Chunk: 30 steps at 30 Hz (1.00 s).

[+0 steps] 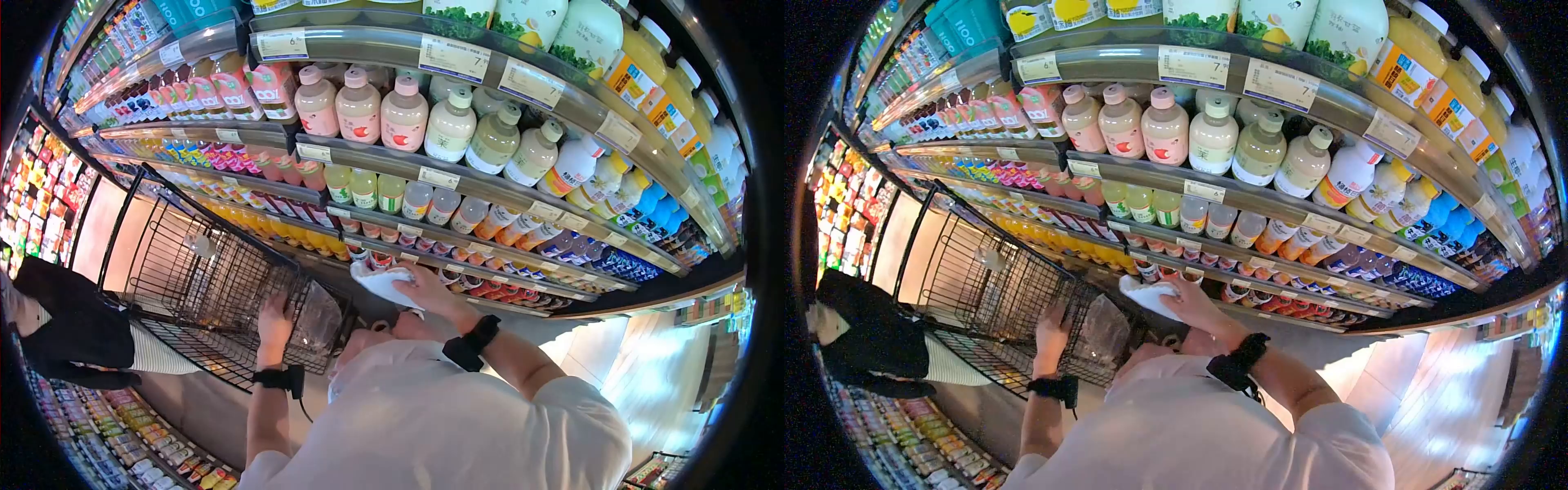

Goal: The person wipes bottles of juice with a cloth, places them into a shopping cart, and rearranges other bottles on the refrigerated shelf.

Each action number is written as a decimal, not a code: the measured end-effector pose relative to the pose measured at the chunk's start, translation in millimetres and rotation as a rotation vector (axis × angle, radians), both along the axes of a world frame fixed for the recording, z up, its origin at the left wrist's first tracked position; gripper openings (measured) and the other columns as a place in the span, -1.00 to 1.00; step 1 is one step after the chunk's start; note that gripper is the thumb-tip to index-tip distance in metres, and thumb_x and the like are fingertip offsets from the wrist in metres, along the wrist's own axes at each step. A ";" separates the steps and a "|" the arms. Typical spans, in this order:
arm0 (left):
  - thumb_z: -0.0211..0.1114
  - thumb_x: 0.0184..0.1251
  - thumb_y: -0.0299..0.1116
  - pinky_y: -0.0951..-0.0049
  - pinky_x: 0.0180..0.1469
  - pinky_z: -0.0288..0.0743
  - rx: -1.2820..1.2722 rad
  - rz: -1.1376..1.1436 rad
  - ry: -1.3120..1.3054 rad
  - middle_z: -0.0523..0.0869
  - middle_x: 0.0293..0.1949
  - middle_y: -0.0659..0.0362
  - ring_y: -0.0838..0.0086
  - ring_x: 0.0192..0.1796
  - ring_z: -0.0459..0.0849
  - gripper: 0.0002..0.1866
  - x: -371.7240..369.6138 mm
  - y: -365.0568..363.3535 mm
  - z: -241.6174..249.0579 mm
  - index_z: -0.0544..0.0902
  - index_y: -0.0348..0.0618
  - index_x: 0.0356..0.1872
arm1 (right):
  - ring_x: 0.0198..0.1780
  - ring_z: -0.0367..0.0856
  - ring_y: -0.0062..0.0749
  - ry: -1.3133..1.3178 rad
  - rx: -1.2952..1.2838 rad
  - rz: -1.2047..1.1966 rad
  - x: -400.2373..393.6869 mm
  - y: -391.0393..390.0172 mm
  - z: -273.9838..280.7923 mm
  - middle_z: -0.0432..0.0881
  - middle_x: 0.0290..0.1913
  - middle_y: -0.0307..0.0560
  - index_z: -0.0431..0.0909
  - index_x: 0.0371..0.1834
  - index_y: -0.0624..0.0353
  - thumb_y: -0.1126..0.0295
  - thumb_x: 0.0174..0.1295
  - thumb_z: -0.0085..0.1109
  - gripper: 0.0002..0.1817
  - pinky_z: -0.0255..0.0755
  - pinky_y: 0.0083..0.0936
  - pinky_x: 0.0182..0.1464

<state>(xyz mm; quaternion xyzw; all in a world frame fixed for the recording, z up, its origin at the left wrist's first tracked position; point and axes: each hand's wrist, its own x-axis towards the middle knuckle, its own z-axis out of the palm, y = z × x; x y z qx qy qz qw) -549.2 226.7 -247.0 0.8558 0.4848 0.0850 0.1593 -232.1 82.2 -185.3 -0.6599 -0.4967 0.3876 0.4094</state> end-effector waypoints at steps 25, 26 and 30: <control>0.38 -0.09 -0.38 0.29 -0.13 0.49 -0.041 0.397 -0.337 0.65 -0.27 -0.05 0.06 -0.19 0.63 -0.54 -10.6 -21.8 -22.4 0.48 -0.33 -0.11 | -0.21 0.60 -0.06 -1.362 0.514 -0.420 187.5 13.6 186.1 0.63 -0.27 -0.01 0.51 0.00 0.12 0.03 0.10 0.20 -0.50 0.46 -0.24 -0.16; 0.38 -0.09 -0.39 0.31 -0.13 0.49 -0.069 0.448 -0.405 0.65 -0.27 -0.04 0.11 -0.20 0.64 -0.53 -14.6 -21.5 -22.9 0.47 -0.34 -0.10 | -0.22 0.61 -0.07 -1.344 0.459 -0.392 188.2 17.1 188.9 0.63 -0.28 0.01 0.51 0.00 0.11 -0.02 0.12 0.16 -0.49 0.47 -0.25 -0.18; 0.38 -0.04 -0.41 0.40 -0.16 0.50 -0.123 0.523 -0.659 0.65 -0.28 0.04 0.35 -0.23 0.63 -0.51 -62.8 -16.5 -65.2 0.44 -0.31 -0.04 | -0.16 0.61 -0.09 -1.200 0.135 -0.303 182.9 25.3 208.8 0.64 -0.24 0.04 0.54 -0.03 0.09 -0.15 0.13 0.08 -0.44 0.48 -0.28 -0.15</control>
